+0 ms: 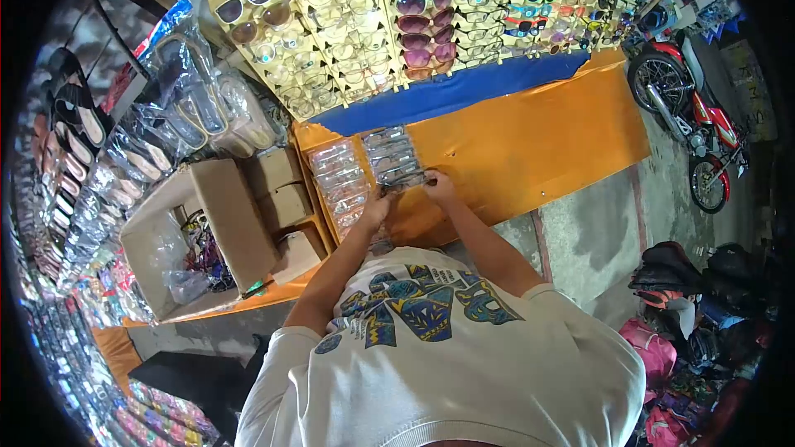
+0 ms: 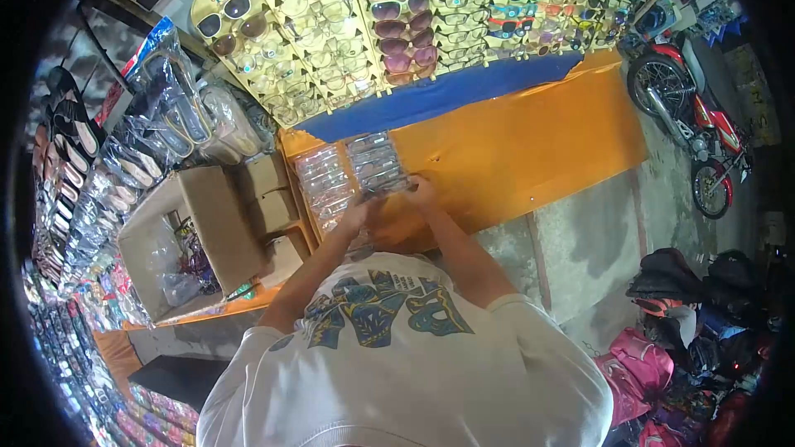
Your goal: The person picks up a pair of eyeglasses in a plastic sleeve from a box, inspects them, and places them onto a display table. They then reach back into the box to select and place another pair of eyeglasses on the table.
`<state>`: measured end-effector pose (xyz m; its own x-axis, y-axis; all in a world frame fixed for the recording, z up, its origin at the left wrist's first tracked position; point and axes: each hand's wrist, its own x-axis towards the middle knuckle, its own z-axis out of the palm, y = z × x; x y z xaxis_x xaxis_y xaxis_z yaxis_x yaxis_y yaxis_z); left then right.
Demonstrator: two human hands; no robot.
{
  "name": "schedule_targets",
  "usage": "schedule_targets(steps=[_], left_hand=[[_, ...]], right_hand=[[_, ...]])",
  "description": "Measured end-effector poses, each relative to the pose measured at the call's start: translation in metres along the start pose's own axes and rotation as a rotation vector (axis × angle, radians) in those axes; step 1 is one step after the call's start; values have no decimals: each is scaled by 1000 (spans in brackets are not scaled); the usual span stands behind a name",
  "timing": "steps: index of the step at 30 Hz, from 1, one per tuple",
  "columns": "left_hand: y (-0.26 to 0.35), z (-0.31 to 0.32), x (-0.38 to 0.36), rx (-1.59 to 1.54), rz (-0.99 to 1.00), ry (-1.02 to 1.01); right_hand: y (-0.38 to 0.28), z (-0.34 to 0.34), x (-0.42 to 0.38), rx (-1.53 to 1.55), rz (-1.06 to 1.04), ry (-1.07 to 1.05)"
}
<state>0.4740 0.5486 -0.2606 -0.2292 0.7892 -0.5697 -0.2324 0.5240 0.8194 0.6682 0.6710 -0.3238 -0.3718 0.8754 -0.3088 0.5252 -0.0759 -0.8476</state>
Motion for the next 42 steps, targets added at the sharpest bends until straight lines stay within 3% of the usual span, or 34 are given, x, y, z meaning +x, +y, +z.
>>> schedule_targets(steps=[2,9,14,16,18,20,22,23,25,27,29,31,36,42], left_hand=[[23,6,-14,-19,-19,-15],[1,-1,-5,114,-25,44],[66,3,-71,111,-85,58],[61,-12,-85,105,-98,45],[43,-35,-95,136,133,-56],[56,-48,-126,99,166,-11],[83,-62,-166,-90,245,-60],[99,-74,-187,108,225,8],[114,-95,-218,63,233,57],[116,-121,-242,58,247,106],[127,-145,-269,12,279,113],[131,-173,-293,-83,338,60],[150,-255,-366,4,581,120],[121,-395,-400,113,609,502]], right_hand=[[5,2,-1,9,-36,-7],[18,7,-8,215,-94,20],[44,5,-16,354,-31,8],[49,0,-28,258,-150,88],[55,1,-39,315,-200,139],[58,-1,-49,370,-259,170],[52,-6,-59,63,-269,254],[49,-3,-63,57,-293,225],[41,5,-67,323,-329,277],[35,18,-65,325,-351,247],[6,31,-62,327,-373,222],[-66,37,-85,428,-168,64],[-208,104,-111,419,-314,-7],[-362,215,-168,456,-475,-40]])
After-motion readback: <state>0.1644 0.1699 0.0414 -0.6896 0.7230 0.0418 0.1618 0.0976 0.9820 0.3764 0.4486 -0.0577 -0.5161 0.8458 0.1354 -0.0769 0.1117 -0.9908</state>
